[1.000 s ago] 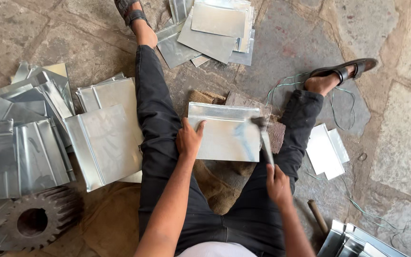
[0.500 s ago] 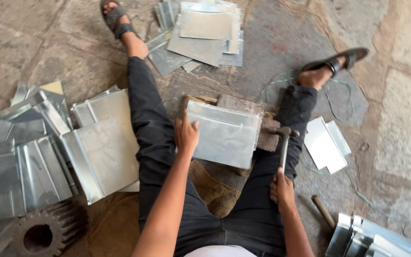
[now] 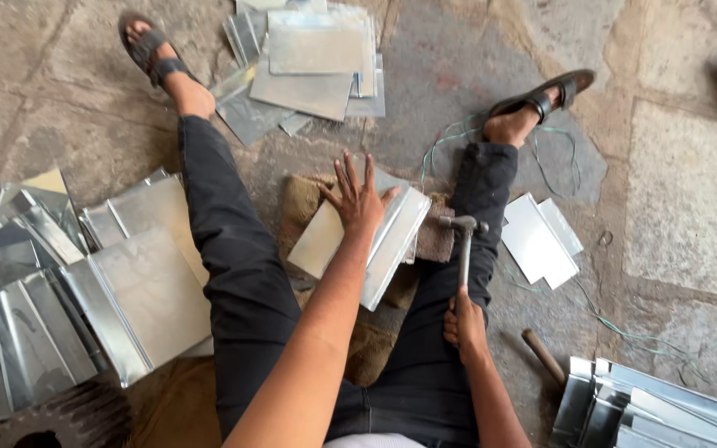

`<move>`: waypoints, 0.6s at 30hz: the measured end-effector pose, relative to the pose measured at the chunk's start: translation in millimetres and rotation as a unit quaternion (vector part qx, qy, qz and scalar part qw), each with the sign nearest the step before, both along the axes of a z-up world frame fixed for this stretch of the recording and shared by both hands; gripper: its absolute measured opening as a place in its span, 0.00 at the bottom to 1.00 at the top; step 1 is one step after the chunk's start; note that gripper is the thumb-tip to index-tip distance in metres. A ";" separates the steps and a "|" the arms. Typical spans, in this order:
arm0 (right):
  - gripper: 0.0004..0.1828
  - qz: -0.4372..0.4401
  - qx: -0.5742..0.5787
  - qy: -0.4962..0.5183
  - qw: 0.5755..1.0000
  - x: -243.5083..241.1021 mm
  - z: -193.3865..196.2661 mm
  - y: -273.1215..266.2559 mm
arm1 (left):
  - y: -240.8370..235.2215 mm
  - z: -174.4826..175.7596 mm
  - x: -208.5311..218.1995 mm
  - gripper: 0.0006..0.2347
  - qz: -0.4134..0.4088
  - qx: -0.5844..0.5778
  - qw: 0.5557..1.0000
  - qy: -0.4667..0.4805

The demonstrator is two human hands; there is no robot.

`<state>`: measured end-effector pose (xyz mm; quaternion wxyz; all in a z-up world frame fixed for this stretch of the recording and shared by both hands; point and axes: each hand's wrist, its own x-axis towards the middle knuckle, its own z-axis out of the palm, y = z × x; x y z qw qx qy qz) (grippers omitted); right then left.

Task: The person sits on the floor and uses a hammer to flatten and shape metal sheets against a block.

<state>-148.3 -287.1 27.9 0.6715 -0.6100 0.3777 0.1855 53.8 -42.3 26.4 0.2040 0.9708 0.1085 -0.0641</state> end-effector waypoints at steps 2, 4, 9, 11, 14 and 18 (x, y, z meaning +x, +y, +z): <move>0.27 0.002 0.009 -0.003 1.000 6.1 0.7 1.1 | 2.2 -12.3 -9.1 0.32 -0.010 0.039 0.999 -0.035; 0.27 -0.005 0.017 0.010 1.000 10.0 1.6 3.7 | 8.7 -22.1 -12.9 0.27 -0.026 0.060 0.997 -0.051; 0.23 0.035 -0.029 -0.076 0.996 -3.7 18.6 17.5 | 10.1 -20.0 -30.9 0.24 -0.058 0.049 0.997 0.014; 0.21 0.045 -0.063 -0.137 0.987 -1.5 31.9 25.4 | 10.0 -10.5 -23.3 0.24 -0.047 0.052 0.997 0.009; 0.19 0.040 -0.128 -0.267 0.954 -12.1 62.4 16.0 | -0.2 -9.6 -20.8 0.24 -0.034 0.039 0.998 0.028; 0.20 -0.005 -0.056 -0.498 0.865 0.7 117.6 -32.8 | -4.1 -17.0 -8.4 0.24 -0.036 0.052 0.997 0.047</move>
